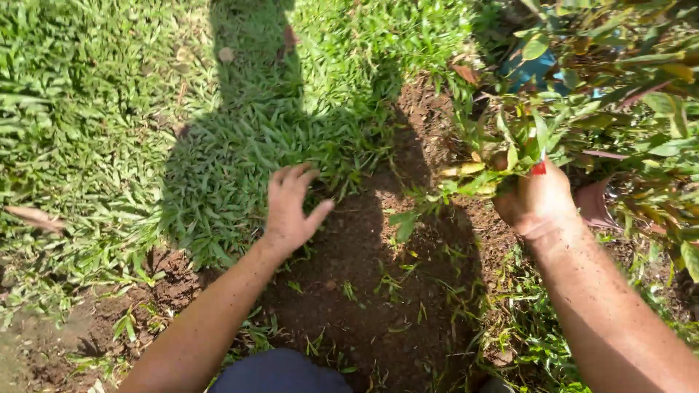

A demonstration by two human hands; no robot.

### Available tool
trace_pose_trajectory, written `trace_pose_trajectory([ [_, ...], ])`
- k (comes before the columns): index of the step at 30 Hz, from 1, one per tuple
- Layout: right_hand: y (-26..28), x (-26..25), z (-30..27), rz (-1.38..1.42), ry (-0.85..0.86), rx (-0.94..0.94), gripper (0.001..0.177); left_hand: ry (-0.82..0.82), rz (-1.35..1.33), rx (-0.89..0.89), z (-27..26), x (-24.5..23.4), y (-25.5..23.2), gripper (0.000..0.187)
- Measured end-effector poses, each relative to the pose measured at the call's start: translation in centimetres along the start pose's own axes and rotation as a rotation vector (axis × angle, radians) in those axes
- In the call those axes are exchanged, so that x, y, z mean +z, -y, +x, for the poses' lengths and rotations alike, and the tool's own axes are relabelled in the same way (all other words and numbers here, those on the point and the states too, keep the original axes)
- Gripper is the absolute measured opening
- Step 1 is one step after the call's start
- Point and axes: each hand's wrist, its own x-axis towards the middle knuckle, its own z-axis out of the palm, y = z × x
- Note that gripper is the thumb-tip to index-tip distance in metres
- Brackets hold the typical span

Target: The person repeatedly pulls grass and weeds by hand from a patch of soil in a garden area. They gather the uprooted vegetation into clumps and move it aside, continuing to clear the same area throughout the clip.

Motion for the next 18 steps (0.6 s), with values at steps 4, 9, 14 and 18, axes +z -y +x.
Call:
trace_pose_trajectory([
  [4,3.6,-3.5,-1.6,0.032,0.173,-0.077,0.055,0.351,-0.481,-0.179,5.5,0.9,-13.7,0.101],
  [9,10.0,-4.6,-4.3,-0.012,0.623,-0.219,0.062,0.492,-0.648,-0.349,11.7,5.6,-21.8,0.083],
  [14,11.7,-7.3,-4.8,-0.306,0.608,-0.215,0.063,0.442,-0.579,-0.58,14.1,1.5,-26.5,0.063],
  [18,6.0,-6.3,3.6,-0.431,0.499,-0.257,0.078,0.361,-0.107,-0.12,13.4,3.6,-23.9,0.055],
])
